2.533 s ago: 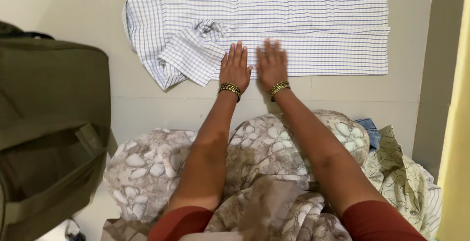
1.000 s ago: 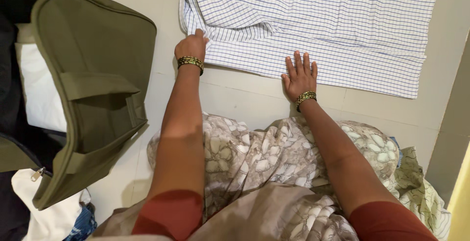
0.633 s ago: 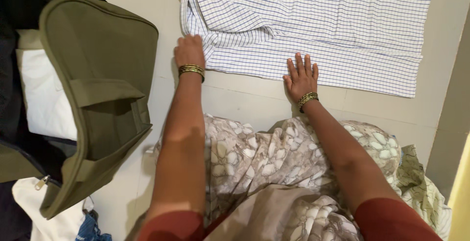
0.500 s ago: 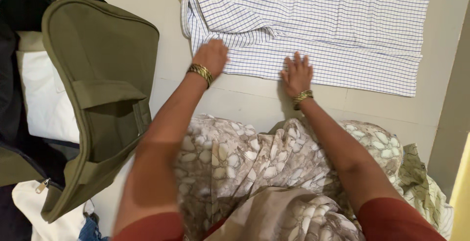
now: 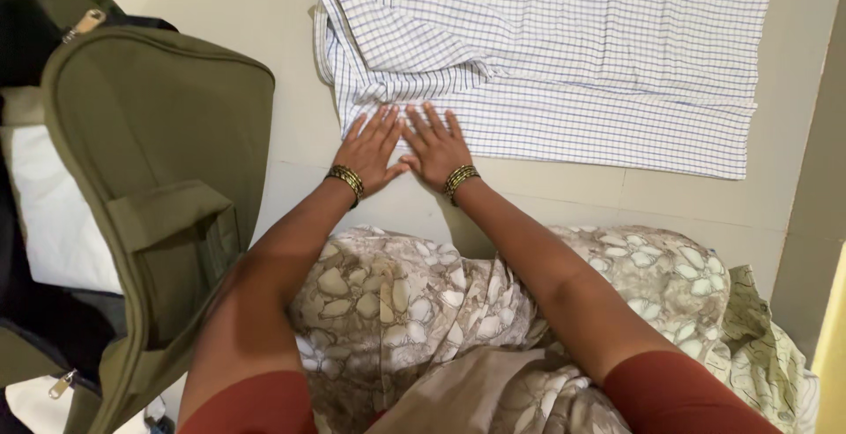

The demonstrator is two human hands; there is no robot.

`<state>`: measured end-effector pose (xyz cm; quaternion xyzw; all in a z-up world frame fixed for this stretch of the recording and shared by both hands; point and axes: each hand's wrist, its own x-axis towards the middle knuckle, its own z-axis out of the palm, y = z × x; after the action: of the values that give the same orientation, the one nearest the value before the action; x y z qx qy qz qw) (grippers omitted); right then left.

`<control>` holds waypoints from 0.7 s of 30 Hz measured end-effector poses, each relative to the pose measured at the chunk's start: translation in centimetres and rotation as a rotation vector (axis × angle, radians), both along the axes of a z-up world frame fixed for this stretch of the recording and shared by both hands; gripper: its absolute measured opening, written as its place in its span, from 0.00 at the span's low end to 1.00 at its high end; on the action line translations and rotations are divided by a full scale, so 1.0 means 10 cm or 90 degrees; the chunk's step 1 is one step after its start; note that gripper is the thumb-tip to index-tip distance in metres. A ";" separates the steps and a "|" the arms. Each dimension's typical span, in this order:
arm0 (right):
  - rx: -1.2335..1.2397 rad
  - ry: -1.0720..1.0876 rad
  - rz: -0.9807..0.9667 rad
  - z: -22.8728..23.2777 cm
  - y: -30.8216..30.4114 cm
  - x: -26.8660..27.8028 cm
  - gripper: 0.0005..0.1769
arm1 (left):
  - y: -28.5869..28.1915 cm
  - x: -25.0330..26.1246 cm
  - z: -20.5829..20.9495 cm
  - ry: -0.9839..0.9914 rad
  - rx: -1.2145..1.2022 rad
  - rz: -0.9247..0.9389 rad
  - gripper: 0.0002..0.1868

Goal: The person folds a checkered shirt on the floor by smoothing the fabric, folding in the sleeves and sides, and finally folding the bottom up to create a compact square.

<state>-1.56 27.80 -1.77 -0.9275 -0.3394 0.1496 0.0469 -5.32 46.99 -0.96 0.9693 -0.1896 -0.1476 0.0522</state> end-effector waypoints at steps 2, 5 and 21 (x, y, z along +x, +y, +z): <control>0.014 -0.018 -0.051 0.06 -0.10 -0.03 0.41 | 0.01 0.01 0.01 0.004 0.023 0.020 0.46; -0.030 -0.037 -0.094 0.08 -0.25 0.01 0.43 | 0.02 0.04 0.08 0.020 0.013 0.177 0.48; 0.023 -0.041 -0.097 -0.06 -0.30 0.04 0.39 | -0.06 -0.10 -0.06 0.000 -0.042 0.078 0.45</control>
<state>-1.18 24.80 -2.41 -0.9539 -0.2719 0.1096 0.0640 -6.31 46.35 -1.59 0.9769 -0.1349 -0.1375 0.0929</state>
